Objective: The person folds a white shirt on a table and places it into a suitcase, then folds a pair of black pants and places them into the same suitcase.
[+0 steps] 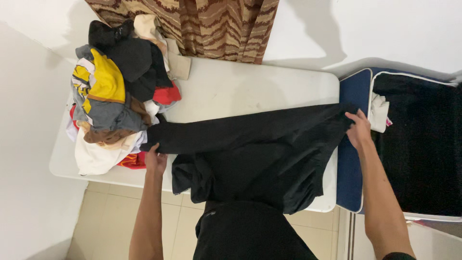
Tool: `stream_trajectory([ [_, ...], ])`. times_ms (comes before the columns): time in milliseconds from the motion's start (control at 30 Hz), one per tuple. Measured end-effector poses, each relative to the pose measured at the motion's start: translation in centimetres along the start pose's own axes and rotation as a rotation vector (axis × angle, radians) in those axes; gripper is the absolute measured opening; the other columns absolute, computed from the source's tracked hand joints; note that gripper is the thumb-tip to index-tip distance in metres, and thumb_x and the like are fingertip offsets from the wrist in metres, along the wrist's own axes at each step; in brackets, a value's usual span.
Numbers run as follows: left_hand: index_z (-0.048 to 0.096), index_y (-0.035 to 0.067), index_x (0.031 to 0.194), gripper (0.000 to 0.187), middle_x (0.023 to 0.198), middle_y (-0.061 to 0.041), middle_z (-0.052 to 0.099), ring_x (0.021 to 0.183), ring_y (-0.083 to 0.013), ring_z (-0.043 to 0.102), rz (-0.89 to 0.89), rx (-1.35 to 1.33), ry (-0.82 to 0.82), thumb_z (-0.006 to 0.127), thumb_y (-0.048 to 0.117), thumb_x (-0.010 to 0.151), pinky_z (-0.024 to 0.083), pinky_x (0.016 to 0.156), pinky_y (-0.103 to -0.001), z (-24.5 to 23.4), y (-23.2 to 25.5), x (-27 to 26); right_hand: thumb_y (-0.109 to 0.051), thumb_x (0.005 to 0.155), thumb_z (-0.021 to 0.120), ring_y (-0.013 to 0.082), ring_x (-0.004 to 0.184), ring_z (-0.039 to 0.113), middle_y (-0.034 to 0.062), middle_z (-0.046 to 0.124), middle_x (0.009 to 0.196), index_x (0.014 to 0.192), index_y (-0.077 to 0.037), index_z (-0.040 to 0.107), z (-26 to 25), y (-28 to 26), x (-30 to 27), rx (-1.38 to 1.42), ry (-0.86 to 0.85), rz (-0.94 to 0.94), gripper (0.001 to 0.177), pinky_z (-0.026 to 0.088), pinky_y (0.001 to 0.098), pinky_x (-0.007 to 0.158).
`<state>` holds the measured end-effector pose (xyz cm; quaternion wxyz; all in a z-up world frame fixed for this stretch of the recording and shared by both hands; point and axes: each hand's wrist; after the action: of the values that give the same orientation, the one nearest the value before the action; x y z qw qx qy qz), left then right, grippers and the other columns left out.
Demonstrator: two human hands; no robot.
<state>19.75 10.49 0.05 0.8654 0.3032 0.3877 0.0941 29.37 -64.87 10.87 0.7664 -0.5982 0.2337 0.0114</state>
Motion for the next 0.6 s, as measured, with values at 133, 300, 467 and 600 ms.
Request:
stream_trajectory([
  [133,0.056,0.014,0.12,0.038,0.113,-0.006,0.063,0.095,-0.0268,0.061,0.004,0.132,0.087,0.07,0.008,0.086,0.05,0.068,-0.039,0.2,-0.2,0.7,-0.022,0.085,0.071,0.0293,0.121,0.054,0.0094,0.054,0.138,0.158,-0.019,0.014,1.3,2.4,-0.9,-0.356,0.118,0.207,0.092,0.04,0.0518,0.097],
  [300,0.061,0.006,0.12,0.031,0.103,-0.01,0.066,0.083,-0.0205,0.063,-0.208,0.046,-0.16,0.077,0.013,0.094,0.05,0.066,-0.027,-0.4,0.1,0.2,-0.044,0.092,0.073,0.0427,0.133,0.058,0.0253,0.064,0.139,0.151,0.004,0.045,1.5,8.1,-4.1,-0.958,0.388,-0.203,0.082,0.042,0.0464,0.114],
  [467,0.066,0.001,0.111,0.025,0.097,-0.012,0.072,0.083,-0.0252,0.067,0.239,0.668,-0.089,0.074,0.016,0.092,0.053,0.075,-0.035,0.1,1.4,-0.5,-0.041,0.089,0.082,0.0492,0.121,0.055,0.029,0.062,0.129,0.136,0.004,0.061,1.7,12.7,-7.7,-1.247,0.439,-0.162,0.069,0.042,0.0557,0.098],
  [600,0.07,-0.005,0.102,0.029,0.09,-0.019,0.074,0.084,-0.033,0.069,0.77,1.392,0.047,0.079,0.021,0.094,0.047,0.089,-0.046,1.7,3.6,-2.1,-0.034,0.088,0.08,0.0342,0.111,0.071,0.0219,0.074,0.114,0.134,0.001,0.065,1.0,12.5,-7.9,-1.023,0.352,0.009,0.059,0.052,0.0408,0.103],
])
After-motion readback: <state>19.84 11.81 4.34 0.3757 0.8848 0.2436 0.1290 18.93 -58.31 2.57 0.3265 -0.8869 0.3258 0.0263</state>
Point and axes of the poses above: each hand's wrist, its own x-axis towards the middle knuckle, its own z-axis out of the palm, y = z × x
